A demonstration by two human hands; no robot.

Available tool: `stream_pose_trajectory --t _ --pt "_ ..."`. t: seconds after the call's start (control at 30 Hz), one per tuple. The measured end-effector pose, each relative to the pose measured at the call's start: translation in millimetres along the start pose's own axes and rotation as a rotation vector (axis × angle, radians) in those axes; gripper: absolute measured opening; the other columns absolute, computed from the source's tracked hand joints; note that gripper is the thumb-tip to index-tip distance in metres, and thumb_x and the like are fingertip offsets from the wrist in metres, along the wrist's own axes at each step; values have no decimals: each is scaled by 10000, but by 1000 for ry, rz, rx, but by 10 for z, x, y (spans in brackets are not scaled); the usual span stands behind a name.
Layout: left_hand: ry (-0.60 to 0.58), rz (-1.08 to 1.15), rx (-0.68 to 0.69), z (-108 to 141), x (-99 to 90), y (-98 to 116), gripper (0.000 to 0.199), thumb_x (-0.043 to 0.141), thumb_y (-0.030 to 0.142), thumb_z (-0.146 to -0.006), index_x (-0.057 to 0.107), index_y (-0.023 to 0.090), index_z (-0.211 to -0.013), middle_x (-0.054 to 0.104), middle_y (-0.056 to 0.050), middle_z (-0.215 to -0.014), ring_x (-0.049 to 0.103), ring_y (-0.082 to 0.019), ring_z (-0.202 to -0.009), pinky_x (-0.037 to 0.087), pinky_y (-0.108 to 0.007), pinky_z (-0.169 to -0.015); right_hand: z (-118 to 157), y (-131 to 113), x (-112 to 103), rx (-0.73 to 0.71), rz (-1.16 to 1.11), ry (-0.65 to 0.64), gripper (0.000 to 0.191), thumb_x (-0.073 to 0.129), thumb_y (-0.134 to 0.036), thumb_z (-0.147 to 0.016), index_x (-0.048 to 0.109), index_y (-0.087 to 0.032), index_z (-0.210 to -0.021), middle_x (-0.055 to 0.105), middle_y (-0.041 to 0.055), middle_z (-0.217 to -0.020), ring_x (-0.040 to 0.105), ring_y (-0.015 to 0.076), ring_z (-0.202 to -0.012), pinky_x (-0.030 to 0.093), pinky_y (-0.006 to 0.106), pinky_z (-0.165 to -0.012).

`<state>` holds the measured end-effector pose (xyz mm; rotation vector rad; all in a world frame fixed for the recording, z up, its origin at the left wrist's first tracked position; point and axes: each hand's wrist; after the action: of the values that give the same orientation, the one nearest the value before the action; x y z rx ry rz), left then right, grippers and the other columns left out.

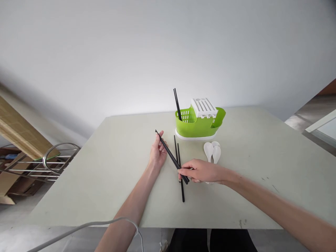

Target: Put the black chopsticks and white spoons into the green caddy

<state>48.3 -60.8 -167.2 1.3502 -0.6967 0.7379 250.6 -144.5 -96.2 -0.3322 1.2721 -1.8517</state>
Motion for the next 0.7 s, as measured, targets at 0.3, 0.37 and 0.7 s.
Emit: stream_pose_trajectory --t 0.3,0.37,0.7 --pt "-41 -88 -36 -6 -12 -10 345 864 350 -846 755 94 -1050 400 100 -603 338 -3 -453 324 -129 -425 96 32 -85 50 99 51 441 535 -592 -997 695 -193 -900 408 -52 -613 349 102 -550 258 239 -505" --pt "-59 -114 -47 2 1 -19 345 879 348 -827 764 87 -1020 413 93 -600 346 -6 -459 317 -134 -423 125 64 -110 50 129 78 449 536 -603 -990 707 -197 -906 432 -42 -643 365 105 -558 274 243 -506" --pt "-73 -174 -69 68 80 -53 292 866 325 -840 779 76 -965 456 67 -568 341 -23 -457 308 -171 -442 347 150 -233 72 204 151 441 537 -604 -993 733 -219 -902 608 6 -771 456 114 -598 338 255 -532"
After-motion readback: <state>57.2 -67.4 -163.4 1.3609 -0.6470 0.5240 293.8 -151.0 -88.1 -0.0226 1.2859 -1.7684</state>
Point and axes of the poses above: each hand's wrist, its own z-axis away from the middle knuckle, its own x-axis out of the palm, y = z × x
